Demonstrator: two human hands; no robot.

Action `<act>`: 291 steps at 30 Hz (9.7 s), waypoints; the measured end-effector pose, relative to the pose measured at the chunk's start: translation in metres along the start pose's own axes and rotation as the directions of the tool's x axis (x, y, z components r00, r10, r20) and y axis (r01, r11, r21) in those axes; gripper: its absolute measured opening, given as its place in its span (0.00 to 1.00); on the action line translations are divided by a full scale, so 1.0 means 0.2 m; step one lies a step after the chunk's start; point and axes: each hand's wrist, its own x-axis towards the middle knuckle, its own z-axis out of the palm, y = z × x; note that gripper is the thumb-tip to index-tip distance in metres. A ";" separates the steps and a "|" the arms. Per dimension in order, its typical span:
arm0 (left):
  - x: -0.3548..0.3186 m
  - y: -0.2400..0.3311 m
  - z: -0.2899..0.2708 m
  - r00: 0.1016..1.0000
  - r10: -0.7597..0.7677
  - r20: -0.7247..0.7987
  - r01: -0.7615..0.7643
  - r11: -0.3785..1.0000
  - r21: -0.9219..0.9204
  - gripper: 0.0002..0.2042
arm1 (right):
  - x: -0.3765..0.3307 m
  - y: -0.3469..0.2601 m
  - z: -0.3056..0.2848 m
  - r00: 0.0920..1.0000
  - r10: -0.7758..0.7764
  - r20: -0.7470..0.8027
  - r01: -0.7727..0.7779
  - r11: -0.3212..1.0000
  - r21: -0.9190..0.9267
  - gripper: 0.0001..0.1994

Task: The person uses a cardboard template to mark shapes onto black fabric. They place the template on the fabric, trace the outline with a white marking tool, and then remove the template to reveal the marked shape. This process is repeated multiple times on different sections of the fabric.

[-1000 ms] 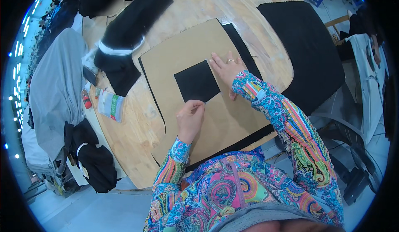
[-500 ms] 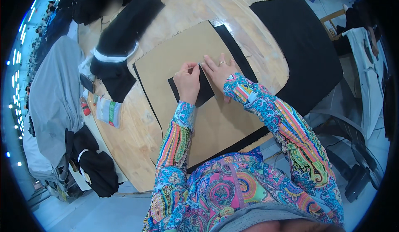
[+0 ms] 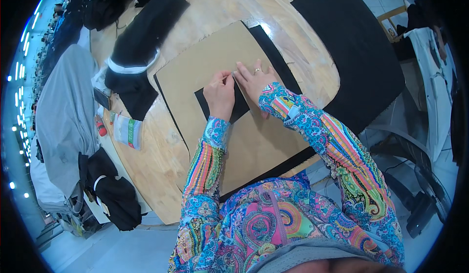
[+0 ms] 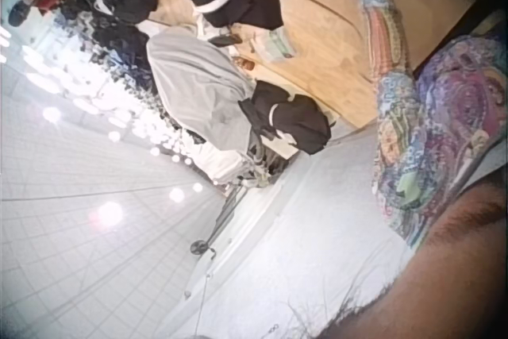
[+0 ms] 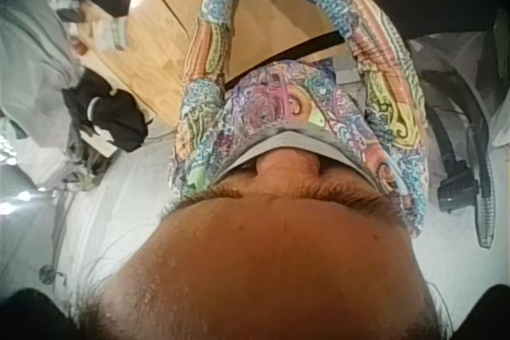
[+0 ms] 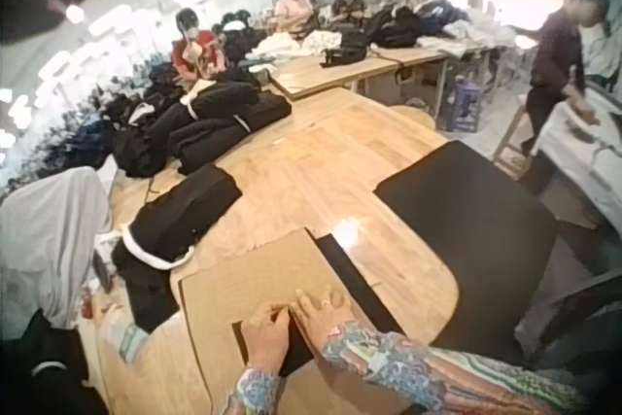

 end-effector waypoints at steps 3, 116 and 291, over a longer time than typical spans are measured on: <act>-0.03 0.00 0.01 0.998 0.063 -0.008 -0.062 0.998 0.026 0.05 | 0.01 0.00 0.01 1.000 0.000 -0.006 0.000 1.000 -0.011 0.67; -0.78 -0.37 -0.99 0.773 -0.550 -0.317 0.216 0.698 -0.683 0.08 | -0.63 0.03 0.05 0.703 0.439 -0.559 0.558 0.146 0.817 0.14; -0.63 0.74 0.59 0.553 0.791 0.261 -0.621 0.601 -0.503 0.07 | -0.97 2.13 0.79 -0.106 0.987 -0.124 -0.217 0.099 0.971 0.19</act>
